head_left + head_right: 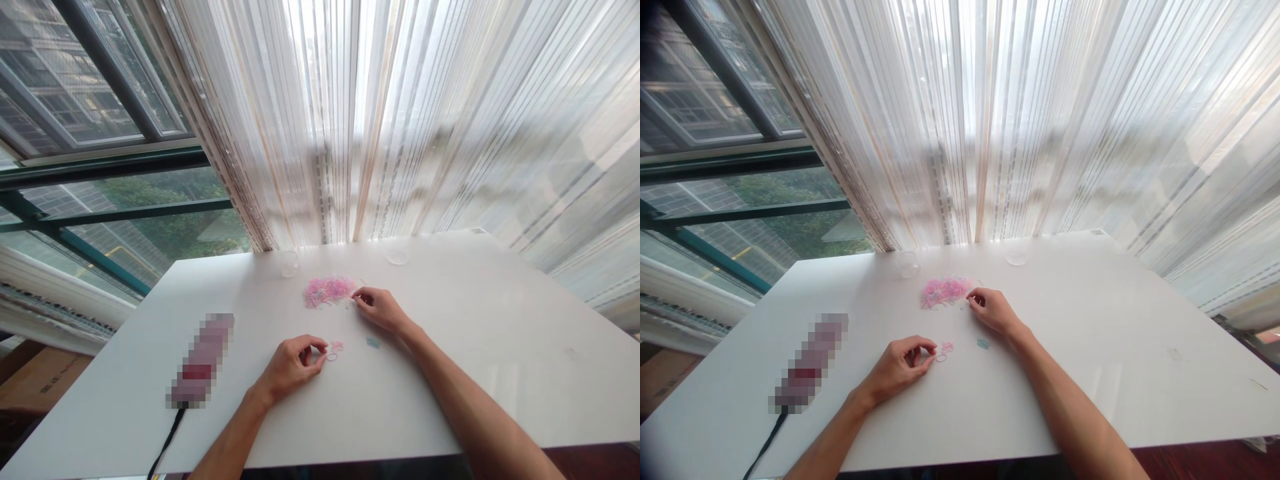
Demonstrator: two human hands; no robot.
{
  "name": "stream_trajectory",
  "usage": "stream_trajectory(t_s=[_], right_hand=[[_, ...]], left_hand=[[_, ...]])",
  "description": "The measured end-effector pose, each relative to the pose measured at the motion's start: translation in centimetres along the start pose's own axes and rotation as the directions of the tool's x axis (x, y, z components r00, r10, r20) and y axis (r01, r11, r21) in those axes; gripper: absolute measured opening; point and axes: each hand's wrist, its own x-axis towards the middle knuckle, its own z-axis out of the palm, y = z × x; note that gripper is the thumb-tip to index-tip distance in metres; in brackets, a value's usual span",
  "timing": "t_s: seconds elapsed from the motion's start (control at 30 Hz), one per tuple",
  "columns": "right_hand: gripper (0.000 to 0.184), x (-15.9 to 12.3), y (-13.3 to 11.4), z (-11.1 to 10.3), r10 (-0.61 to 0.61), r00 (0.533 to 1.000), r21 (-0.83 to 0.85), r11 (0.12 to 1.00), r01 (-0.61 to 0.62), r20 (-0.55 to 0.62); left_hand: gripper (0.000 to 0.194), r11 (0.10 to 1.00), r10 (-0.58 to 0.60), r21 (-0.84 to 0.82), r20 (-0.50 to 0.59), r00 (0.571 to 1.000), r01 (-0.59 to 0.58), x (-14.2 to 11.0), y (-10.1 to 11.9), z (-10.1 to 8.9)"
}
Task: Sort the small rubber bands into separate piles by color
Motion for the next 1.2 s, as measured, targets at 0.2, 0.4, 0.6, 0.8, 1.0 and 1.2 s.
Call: stream_trajectory(t_s=[0.2,0.4,0.6,0.8,1.0,1.2], right_hand=[[0.025,-0.1,0.0,0.0,0.003,1.000,0.004,1.000,-0.003,0.000],[0.025,-0.1,-0.2,-0.1,0.010,1.000,0.002,1.000,-0.010,0.001],[0.026,-0.1,-0.4,-0.1,0.011,1.000,-0.001,1.000,-0.011,0.009],[0.025,-0.2,-0.3,-0.2,0.009,1.000,-0.008,1.000,-0.009,0.011],[0.025,-0.1,-0.2,-0.2,0.006,1.000,-0.012,1.000,-0.006,0.014],[0.025,-0.1,-0.3,-0.2,0.004,1.000,0.000,1.000,-0.004,0.004]], left_hand=[[0.011,0.991,0.064,0.118,0.013,0.998,-0.065,0.0,0.6,0.2],[0.014,0.986,0.082,0.147,0.021,0.996,-0.084,-0.2,0.5,-0.2],[0.018,0.975,0.033,0.219,-0.027,0.999,-0.026,-0.5,-0.2,-2.3],[0.022,0.976,-0.007,0.217,-0.041,0.999,0.015,-0.5,-0.3,-2.8],[0.027,0.987,0.008,0.158,-0.112,0.994,0.010,0.2,-0.5,-4.1],[0.028,0.984,0.005,0.173,-0.212,0.977,0.032,4.6,-0.6,-6.6]])
